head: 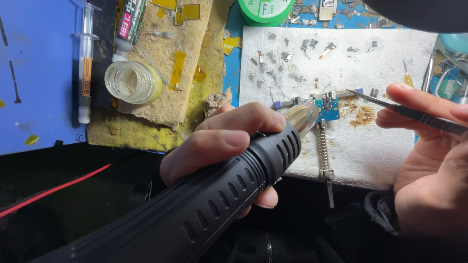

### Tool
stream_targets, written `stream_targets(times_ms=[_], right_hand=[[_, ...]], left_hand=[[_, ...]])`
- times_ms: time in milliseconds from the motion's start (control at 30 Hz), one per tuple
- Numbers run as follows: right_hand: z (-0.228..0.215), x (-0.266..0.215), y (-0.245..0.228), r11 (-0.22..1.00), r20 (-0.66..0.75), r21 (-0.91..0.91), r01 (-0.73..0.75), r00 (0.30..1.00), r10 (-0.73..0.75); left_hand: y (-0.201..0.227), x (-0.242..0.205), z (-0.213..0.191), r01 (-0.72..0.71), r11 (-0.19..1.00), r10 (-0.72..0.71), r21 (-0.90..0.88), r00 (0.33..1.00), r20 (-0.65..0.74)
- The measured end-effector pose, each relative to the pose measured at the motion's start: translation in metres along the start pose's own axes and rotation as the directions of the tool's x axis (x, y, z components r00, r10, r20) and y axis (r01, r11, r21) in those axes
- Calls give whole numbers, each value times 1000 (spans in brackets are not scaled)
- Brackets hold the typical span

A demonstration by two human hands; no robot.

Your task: The person heats a small circuit board with a hot air gun while prying a component off with a scalpel-like blade, then sets the board on the paper towel and handles the removed part and spring by hand.

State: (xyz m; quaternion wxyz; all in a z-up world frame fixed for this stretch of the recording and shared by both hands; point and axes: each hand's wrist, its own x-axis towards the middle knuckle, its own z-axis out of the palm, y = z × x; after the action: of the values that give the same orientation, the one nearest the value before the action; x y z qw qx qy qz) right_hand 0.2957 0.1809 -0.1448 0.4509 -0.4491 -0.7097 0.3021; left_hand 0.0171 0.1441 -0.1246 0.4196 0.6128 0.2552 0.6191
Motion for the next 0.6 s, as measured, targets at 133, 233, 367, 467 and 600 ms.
stream_targets(times_ms=[133,233,367,467,600], right_hand=[[-1,1,0,998,2,62,-10,1000,10],[1,3,-5,998,1,61,6,1000,-6],[3,2,-8,998,-9,61,-9,1000,10],[5,2,-10,998,-27,58,-6,1000,7],[5,5,-12,999,-27,51,5,1000,-4]], left_hand=[[4,-5,3,15,994,-6,110,997,-81],[1,0,-3,-32,981,42,192,998,-46],[-2,2,-8,-54,989,46,135,997,60],[-3,1,-5,-53,992,48,116,998,44],[-2,2,-4,-57,990,55,132,998,20]])
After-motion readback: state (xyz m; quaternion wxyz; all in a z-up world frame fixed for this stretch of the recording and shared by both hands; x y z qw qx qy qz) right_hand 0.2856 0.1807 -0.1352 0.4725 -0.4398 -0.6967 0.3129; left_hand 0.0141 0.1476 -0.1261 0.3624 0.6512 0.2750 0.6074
